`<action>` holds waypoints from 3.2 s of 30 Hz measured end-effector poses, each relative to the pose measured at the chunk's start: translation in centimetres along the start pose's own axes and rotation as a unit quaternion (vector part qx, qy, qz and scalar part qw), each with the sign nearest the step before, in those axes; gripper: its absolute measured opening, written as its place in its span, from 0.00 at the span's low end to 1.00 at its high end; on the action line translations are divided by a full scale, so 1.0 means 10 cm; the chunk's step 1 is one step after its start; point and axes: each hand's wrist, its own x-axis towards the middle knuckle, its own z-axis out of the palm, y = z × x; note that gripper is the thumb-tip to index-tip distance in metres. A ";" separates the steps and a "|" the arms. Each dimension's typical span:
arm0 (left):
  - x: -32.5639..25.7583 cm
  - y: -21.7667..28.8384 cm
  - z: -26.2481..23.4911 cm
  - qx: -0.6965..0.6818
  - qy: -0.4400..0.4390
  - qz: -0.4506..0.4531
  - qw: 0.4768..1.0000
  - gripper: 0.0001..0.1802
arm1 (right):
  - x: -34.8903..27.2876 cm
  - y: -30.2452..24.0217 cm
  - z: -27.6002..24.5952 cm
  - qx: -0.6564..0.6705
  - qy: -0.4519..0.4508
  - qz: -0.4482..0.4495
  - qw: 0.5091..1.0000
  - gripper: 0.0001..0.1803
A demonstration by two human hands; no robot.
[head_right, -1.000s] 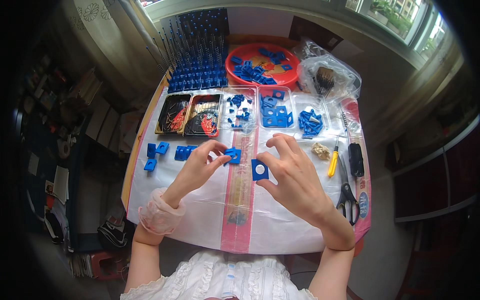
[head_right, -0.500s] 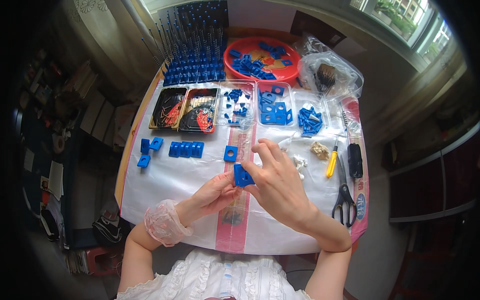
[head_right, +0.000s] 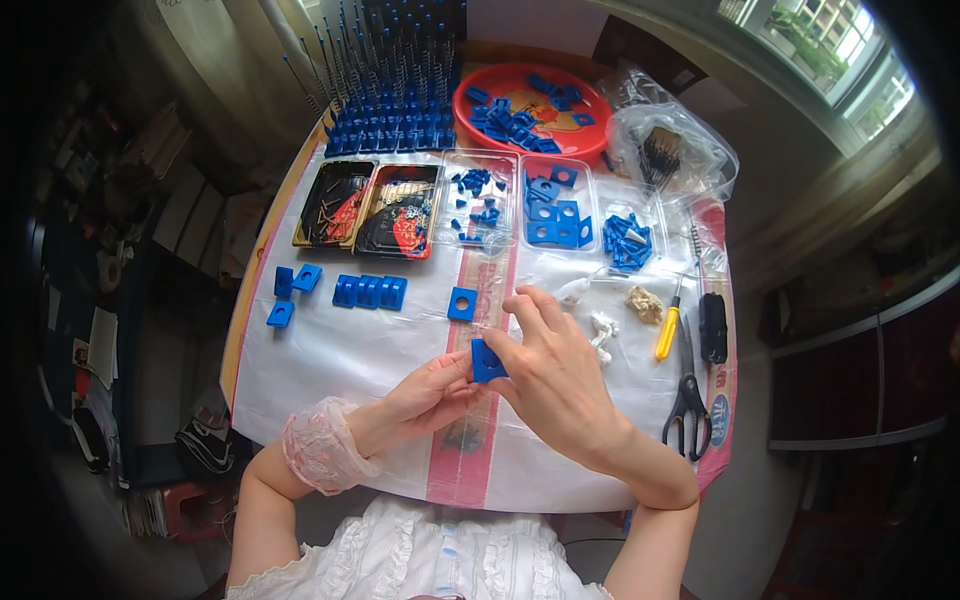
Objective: Assembling small blue plastic components by applying adhesive and joining parts.
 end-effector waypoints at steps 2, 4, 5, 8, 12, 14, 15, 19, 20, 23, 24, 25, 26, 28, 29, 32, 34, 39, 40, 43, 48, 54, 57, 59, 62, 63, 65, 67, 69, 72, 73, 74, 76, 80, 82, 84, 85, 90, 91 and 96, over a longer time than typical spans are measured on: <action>-0.01 0.00 0.01 0.000 0.003 0.002 1.000 0.19 | 0.00 0.00 0.00 -0.002 -0.002 -0.002 1.000 0.23; -0.01 0.01 0.02 0.000 0.008 0.002 1.000 0.19 | 0.00 -0.01 0.01 -0.003 0.000 -0.002 1.000 0.23; -0.01 0.00 0.03 0.000 0.013 0.002 1.000 0.19 | 0.00 -0.01 0.01 -0.004 0.000 -0.002 1.000 0.24; 0.00 -0.01 0.03 0.001 0.022 0.002 1.000 0.18 | 0.00 0.00 0.02 -0.004 -0.003 -0.003 1.000 0.24; 0.01 -0.01 0.01 0.000 0.017 0.001 1.000 0.18 | 0.00 0.00 0.03 -0.003 -0.003 -0.002 1.000 0.24; 0.00 -0.01 0.01 -0.002 0.014 0.002 1.000 0.18 | 0.00 0.00 0.02 -0.001 -0.003 -0.004 1.000 0.24; 0.00 -0.01 0.02 -0.002 0.013 0.002 1.000 0.18 | 0.00 0.00 0.02 0.000 -0.002 -0.004 1.000 0.24; 0.00 -0.01 0.02 0.003 0.018 0.006 1.000 0.18 | 0.00 -0.01 0.02 -0.003 -0.002 -0.005 1.000 0.24; -0.01 -0.01 0.02 0.004 0.021 0.005 1.000 0.18 | 0.00 -0.01 0.02 -0.005 -0.002 -0.006 1.000 0.24; -0.01 -0.01 0.04 0.007 0.030 0.003 1.000 0.17 | 0.00 -0.01 0.03 -0.002 -0.003 -0.004 1.000 0.25; 0.00 -0.01 0.04 0.010 0.032 0.001 0.999 0.17 | 0.00 -0.01 0.03 -0.004 -0.003 -0.004 1.000 0.25; 0.00 -0.01 0.05 0.013 0.035 -0.001 0.999 0.17 | -0.01 0.00 0.03 -0.005 -0.003 -0.004 1.000 0.25; 0.00 -0.01 0.04 0.008 0.033 -0.002 0.999 0.17 | -0.01 0.00 0.03 -0.007 -0.004 -0.004 1.000 0.25; 0.00 0.00 0.04 -0.002 0.030 -0.002 1.000 0.17 | -0.01 0.00 0.03 -0.006 -0.004 -0.004 1.000 0.25; -0.01 0.00 0.04 -0.003 0.031 -0.001 1.000 0.17 | -0.01 -0.01 0.03 -0.006 -0.004 -0.004 1.000 0.25; -0.02 0.00 0.05 -0.007 0.029 0.002 1.000 0.17 | 0.00 -0.01 0.04 -0.003 -0.004 -0.006 1.000 0.25; -0.01 0.00 0.04 -0.009 0.022 0.001 1.000 0.17 | -0.01 -0.01 0.03 -0.004 -0.003 -0.004 1.000 0.25; -0.01 -0.01 0.01 -0.005 0.019 0.003 1.000 0.18 | -0.01 -0.01 0.04 -0.002 -0.005 -0.003 1.000 0.25; -0.01 -0.01 0.01 -0.006 0.016 0.002 1.000 0.18 | -0.01 -0.01 0.04 -0.003 -0.006 -0.002 1.000 0.25; 0.00 -0.01 0.03 0.001 0.031 0.004 1.000 0.18 | -0.01 -0.01 0.04 -0.004 -0.004 -0.004 1.000 0.25; -0.01 -0.01 0.04 0.003 0.023 0.004 1.000 0.18 | 0.00 0.00 0.04 0.001 -0.007 -0.006 1.000 0.25; -0.01 -0.02 0.02 0.003 0.024 0.004 1.000 0.17 | 0.00 0.00 0.05 0.003 -0.009 -0.006 1.000 0.25; 0.00 -0.02 0.02 0.002 0.024 0.003 1.000 0.17 | 0.00 0.01 0.05 0.002 -0.009 -0.007 1.000 0.26; -0.01 -0.02 0.01 0.003 0.026 0.004 1.000 0.17 | 0.00 0.00 0.05 0.001 -0.009 -0.009 1.000 0.26; 0.00 -0.02 0.02 0.003 0.026 0.001 1.000 0.17 | 0.00 0.00 0.05 -0.002 -0.009 -0.006 1.000 0.25; 0.00 -0.02 0.02 0.001 0.027 0.002 1.000 0.17 | 0.00 0.00 0.05 -0.001 -0.009 -0.007 1.000 0.25; 0.00 -0.02 0.02 -0.001 0.027 0.002 1.000 0.17 | 0.00 0.00 0.05 0.000 -0.008 -0.008 1.000 0.25; -0.01 -0.01 0.02 -0.002 0.027 0.002 1.000 0.17 | 0.00 -0.01 0.05 0.002 -0.007 -0.008 1.000 0.25; -0.01 -0.01 0.02 0.003 0.031 0.002 1.000 0.17 | 0.00 -0.01 0.05 0.003 -0.006 -0.009 1.000 0.25; -0.01 -0.01 0.04 0.013 0.031 0.001 0.999 0.17 | 0.00 -0.01 0.05 0.001 -0.004 -0.010 1.000 0.25; -0.01 0.00 0.04 0.016 0.031 0.001 0.999 0.17 | 0.00 -0.01 0.05 0.001 -0.004 -0.010 1.000 0.25; -0.01 0.00 0.04 0.016 0.031 0.000 0.999 0.18 | 0.00 0.00 0.06 0.000 -0.003 -0.010 1.000 0.25; -0.01 -0.01 0.03 0.015 0.033 0.002 0.999 0.18 | 0.00 -0.01 0.06 0.002 -0.004 -0.012 1.000 0.25; -0.01 -0.01 0.04 0.006 0.031 0.003 0.999 0.18 | 0.00 -0.01 0.06 0.002 -0.004 -0.010 1.000 0.25; -0.01 -0.01 0.03 -0.001 0.031 0.002 1.000 0.18 | 0.00 -0.01 0.06 0.002 -0.004 -0.010 1.000 0.25; -0.01 -0.01 0.03 0.002 0.035 0.002 0.999 0.18 | 0.00 -0.01 0.06 0.002 -0.004 -0.010 1.000 0.25; -0.01 -0.01 0.03 0.003 0.037 0.002 0.999 0.18 | 0.00 -0.01 0.06 0.002 -0.004 -0.010 1.000 0.25; 0.00 -0.02 0.00 0.005 0.026 0.004 1.000 0.18 | 0.00 -0.01 0.07 0.003 -0.005 -0.010 1.000 0.25; 0.00 -0.02 -0.01 0.004 0.022 0.003 1.000 0.18 | 0.00 -0.01 0.07 0.004 -0.004 -0.009 1.000 0.25; -0.01 -0.02 -0.01 0.005 0.017 0.004 1.000 0.18 | 0.00 -0.01 0.08 0.004 -0.001 -0.009 1.000 0.25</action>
